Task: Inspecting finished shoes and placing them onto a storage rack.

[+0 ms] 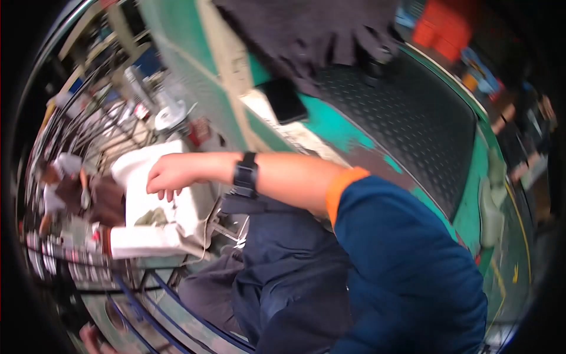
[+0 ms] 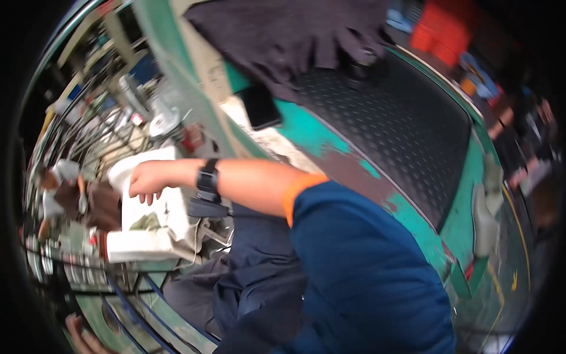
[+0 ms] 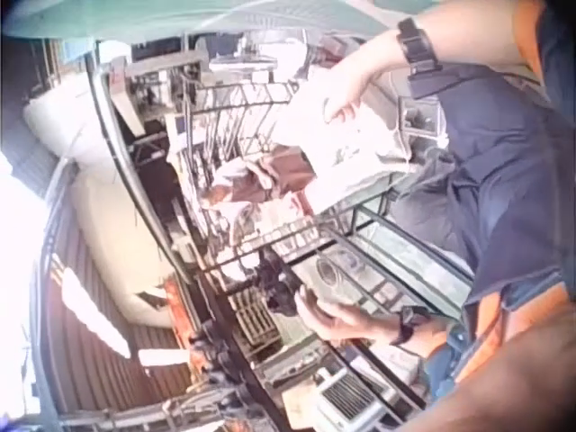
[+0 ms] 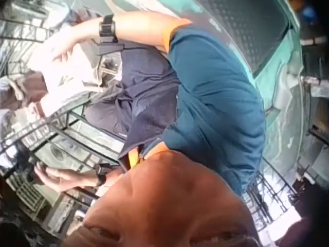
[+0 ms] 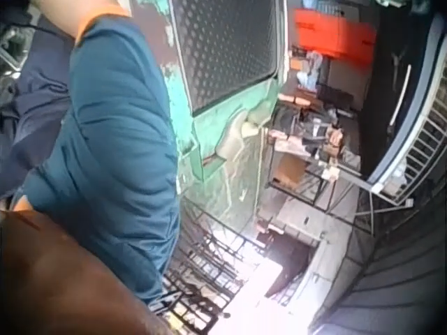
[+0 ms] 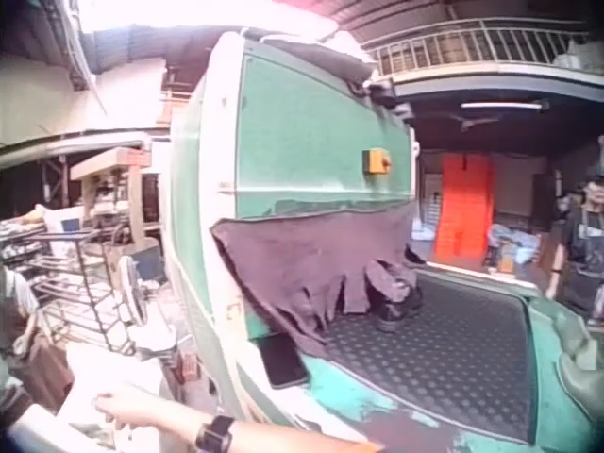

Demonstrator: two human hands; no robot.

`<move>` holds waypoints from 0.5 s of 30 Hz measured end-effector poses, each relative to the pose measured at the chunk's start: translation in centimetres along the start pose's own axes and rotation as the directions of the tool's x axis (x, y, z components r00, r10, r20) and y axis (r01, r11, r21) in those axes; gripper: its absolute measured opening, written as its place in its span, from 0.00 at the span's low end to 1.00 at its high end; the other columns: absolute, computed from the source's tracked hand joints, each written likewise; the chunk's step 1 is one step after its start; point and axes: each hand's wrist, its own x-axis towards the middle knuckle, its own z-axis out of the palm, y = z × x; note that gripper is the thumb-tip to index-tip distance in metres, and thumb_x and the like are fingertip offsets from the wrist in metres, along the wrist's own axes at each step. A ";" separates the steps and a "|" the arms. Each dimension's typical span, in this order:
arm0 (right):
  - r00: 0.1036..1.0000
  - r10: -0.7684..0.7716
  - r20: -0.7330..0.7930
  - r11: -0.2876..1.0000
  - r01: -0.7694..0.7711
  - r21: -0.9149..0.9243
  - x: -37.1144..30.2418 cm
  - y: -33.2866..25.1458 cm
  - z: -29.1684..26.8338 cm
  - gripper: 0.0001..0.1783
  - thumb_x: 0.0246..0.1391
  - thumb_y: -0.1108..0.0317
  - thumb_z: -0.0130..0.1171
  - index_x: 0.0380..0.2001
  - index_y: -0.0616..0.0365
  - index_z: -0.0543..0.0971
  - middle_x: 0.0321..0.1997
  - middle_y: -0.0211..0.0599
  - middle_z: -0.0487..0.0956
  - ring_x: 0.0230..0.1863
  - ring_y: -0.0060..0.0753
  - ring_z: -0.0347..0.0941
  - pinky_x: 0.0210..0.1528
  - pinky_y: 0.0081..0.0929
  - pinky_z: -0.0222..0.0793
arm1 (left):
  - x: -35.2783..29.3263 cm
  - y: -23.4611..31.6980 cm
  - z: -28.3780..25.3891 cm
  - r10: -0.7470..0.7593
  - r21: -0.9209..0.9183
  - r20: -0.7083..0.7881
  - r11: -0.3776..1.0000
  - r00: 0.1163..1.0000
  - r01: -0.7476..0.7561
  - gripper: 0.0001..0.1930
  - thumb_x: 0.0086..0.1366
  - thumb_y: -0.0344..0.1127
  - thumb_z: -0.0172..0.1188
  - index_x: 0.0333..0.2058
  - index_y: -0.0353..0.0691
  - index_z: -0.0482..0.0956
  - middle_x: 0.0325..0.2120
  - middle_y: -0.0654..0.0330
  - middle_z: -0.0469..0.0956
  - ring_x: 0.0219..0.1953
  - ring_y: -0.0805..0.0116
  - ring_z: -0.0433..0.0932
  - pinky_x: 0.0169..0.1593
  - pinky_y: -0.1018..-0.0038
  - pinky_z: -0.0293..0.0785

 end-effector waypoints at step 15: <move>-0.286 -0.121 -0.951 0.655 -0.742 0.140 -39.7 8.5 -31.6 0.63 0.37 0.46 0.72 0.72 0.56 0.50 0.74 0.62 0.51 0.72 0.59 0.55 0.68 0.42 0.59 | -13.9 -7.4 14.3 -0.135 -0.116 0.791 0.924 0.597 0.364 0.16 0.69 0.38 0.59 0.47 0.31 0.81 0.41 0.47 0.83 0.42 0.55 0.81 0.50 0.66 0.75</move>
